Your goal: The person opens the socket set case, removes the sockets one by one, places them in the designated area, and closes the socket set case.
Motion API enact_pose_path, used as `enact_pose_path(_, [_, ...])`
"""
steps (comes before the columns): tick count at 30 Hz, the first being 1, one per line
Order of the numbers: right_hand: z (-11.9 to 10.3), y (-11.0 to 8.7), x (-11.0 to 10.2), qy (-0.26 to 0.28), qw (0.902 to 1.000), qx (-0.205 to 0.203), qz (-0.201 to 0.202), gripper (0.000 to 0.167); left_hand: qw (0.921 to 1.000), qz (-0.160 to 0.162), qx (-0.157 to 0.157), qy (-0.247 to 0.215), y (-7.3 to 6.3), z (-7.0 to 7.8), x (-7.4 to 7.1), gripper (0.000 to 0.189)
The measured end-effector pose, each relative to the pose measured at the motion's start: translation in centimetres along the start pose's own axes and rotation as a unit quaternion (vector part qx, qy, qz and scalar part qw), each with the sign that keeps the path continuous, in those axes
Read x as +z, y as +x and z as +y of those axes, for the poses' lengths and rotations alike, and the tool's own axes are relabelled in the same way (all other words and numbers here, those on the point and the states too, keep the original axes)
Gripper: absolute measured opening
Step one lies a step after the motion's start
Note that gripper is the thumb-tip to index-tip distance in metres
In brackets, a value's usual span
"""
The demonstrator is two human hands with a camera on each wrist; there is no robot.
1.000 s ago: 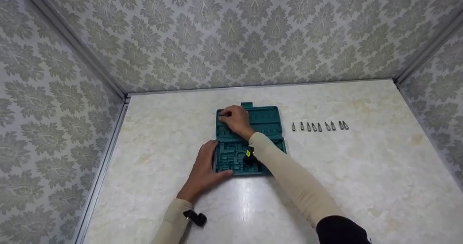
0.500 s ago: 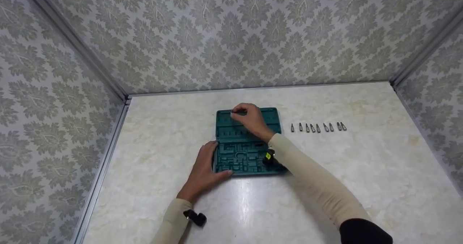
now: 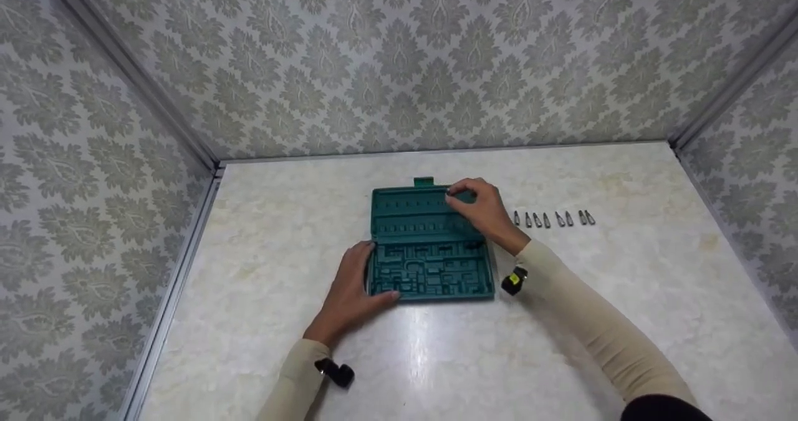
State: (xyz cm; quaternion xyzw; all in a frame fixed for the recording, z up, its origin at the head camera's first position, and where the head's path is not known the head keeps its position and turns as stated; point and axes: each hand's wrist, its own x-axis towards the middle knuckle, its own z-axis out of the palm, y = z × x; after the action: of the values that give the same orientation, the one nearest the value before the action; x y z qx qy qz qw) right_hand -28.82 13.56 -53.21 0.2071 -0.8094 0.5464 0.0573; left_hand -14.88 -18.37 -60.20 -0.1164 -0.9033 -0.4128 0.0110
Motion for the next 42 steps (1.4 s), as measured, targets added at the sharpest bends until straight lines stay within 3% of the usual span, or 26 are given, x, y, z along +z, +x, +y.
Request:
enact_pose_path(13, [2.9, -4.0, -7.7, -0.054, 0.9954, 0.034, 0.072, 0.015, 0.9998, 0.001, 0.018, 0.012, 0.2, 0.0, 0.2, 0.117])
enact_pose_path(26, [6.1, -7.2, -14.2, -0.092, 0.9804, 0.087, 0.151, 0.019, 0.9994, -0.002, 0.021, 0.027, 0.2, 0.0, 0.0, 0.118])
enact_pose_path(34, [7.7, -9.2, -16.9, -0.112, 0.9711, 0.100, 0.185, 0.021, 0.9991, -0.006, 0.017, 0.038, 0.3, 0.0, 0.1, 0.119])
enact_pose_path(42, [9.0, -10.9, -18.4, -0.119, 0.9607, 0.144, 0.205, 0.025, 0.9986, -0.010, 0.009, 0.051, 0.2, 0.1, 0.1, 0.119])
